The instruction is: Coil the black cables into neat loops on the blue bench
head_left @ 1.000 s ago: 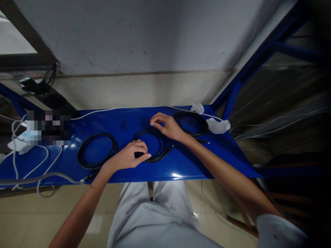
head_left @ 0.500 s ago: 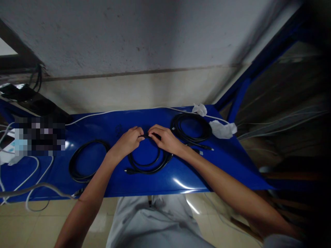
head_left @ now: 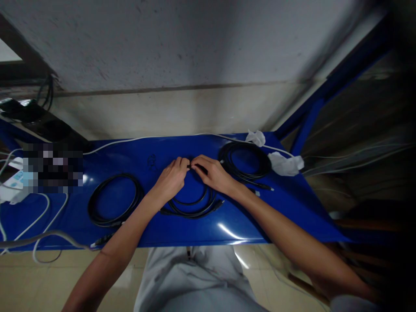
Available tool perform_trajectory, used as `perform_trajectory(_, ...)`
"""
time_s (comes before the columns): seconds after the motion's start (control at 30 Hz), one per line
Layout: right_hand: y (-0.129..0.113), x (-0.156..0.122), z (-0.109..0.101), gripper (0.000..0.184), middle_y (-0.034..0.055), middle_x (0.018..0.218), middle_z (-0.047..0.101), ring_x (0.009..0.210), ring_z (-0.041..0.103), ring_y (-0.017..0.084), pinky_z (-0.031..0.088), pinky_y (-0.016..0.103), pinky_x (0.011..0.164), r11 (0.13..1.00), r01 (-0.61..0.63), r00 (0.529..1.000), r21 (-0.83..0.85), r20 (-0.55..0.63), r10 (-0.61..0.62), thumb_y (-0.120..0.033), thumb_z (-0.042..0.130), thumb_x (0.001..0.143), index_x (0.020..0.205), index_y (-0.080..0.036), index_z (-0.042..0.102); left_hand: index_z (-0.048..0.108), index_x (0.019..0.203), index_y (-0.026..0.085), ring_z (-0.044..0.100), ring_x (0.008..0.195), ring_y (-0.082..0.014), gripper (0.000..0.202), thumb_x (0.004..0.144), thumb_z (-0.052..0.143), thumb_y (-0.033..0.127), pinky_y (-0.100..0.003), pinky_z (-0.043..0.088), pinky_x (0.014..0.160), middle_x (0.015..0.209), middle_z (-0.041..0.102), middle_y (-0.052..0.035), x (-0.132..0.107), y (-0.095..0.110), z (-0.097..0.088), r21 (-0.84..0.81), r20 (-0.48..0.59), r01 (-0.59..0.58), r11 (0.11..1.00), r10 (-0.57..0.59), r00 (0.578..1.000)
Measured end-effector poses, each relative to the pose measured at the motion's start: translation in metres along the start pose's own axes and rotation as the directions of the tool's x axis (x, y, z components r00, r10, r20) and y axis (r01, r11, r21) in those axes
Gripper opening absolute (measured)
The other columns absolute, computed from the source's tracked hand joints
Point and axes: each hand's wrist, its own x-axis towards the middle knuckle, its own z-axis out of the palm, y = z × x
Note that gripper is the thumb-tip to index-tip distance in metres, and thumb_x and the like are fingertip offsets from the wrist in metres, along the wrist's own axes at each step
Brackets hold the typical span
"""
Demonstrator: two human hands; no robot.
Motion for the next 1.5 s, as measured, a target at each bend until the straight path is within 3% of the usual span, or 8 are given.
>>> perform_trajectory(0.17,-0.0038,0.0011,-0.0049,0.019,0.0096,0.105,0.075,0.095,0.071,0.023,0.055,0.036,0.09,0.998,-0.059,0.998,-0.008,-0.011,0.059,-0.028,0.051,0.113,0.11,-0.02,0.068,0.053,0.13,0.022,0.073,0.091,-0.0218,0.017,0.115,0.045,0.023,-0.033,0.059,0.073,0.127,0.061,-0.011,-0.0052,-0.0001,-0.0002,-0.164,-0.1,-0.003,0.986,-0.014,0.995)
perform_trajectory(0.37,-0.0059,0.0008,-0.0051,0.019,0.0029,0.09,0.075,0.084,0.076,0.019,0.057,0.031,0.081,0.932,-0.223,0.974,0.285,0.038,0.222,-0.04,0.052,0.114,0.109,-0.022,0.059,0.056,0.125,0.024,0.072,0.098,-0.0201,0.017,0.112,0.048,0.018,-0.031,0.061,0.08,0.123,0.063,-0.0081,-0.0046,-0.0023,-0.0018,-0.312,-0.251,-0.116,0.943,0.036,0.967)
perform_trajectory(0.6,-0.0041,0.0012,0.0024,0.031,0.0019,0.084,0.074,0.075,0.074,0.017,0.06,0.03,0.072,0.782,-0.292,0.95,0.55,0.074,0.303,-0.053,0.062,0.108,0.106,-0.022,0.059,0.058,0.121,0.023,0.071,0.103,-0.0216,0.018,0.106,0.054,0.016,-0.033,0.061,0.087,0.119,0.065,-0.0077,-0.0041,-0.0015,-0.0042,-0.338,-0.307,-0.143,0.93,0.034,0.951)
perform_trajectory(0.9,-0.0076,0.0017,0.0014,0.033,-0.0002,0.077,0.071,0.073,0.074,0.018,0.059,0.031,0.068,0.733,-0.344,0.93,0.587,0.103,0.354,-0.055,0.066,0.105,0.106,-0.023,0.06,0.055,0.125,0.023,0.072,0.1,-0.0215,0.033,0.096,0.067,0.017,-0.035,0.063,0.087,0.12,0.066,-0.0093,-0.0043,-0.0003,-0.0054,-0.397,-0.411,-0.236,0.887,0.058,0.91)
perform_trajectory(1.07,-0.0072,0.0011,0.0001,0.029,0.0004,0.083,0.073,0.071,0.07,0.017,0.057,0.03,0.067,0.734,-0.344,0.927,0.586,0.089,0.363,-0.053,0.065,0.105,0.105,-0.024,0.061,0.063,0.113,0.023,0.073,0.109,-0.0249,0.018,0.098,0.073,0.026,-0.041,0.062,0.097,0.128,0.068,-0.0108,-0.0032,-0.0014,-0.0028,-0.283,-0.428,-0.29,0.914,0.151,0.891)
perform_trajectory(1.2,-0.0073,0.0009,0.0004,0.028,-0.0007,0.079,0.072,0.071,0.071,0.017,0.057,0.029,0.068,0.736,-0.348,0.926,0.581,0.092,0.365,-0.051,0.065,0.106,0.106,-0.023,0.061,0.07,0.108,0.022,0.074,0.11,-0.0238,0.006,0.105,0.067,0.027,-0.044,0.059,0.103,0.135,0.069,-0.0103,-0.0026,-0.0036,0.0009,-0.193,-0.423,-0.31,0.931,0.206,0.882)
perform_trajectory(1.5,-0.0076,0.0014,0.0009,0.03,0.0001,0.075,0.073,0.07,0.074,0.016,0.057,0.027,0.068,0.765,-0.335,0.932,0.549,0.072,0.356,-0.05,0.064,0.106,0.105,-0.021,0.064,0.067,0.119,0.022,0.071,0.117,-0.0253,0.017,0.111,0.052,0.021,-0.044,0.058,0.104,0.129,0.07,-0.0124,-0.0019,-0.0038,-0.0008,-0.237,-0.396,-0.285,0.929,0.175,0.901)
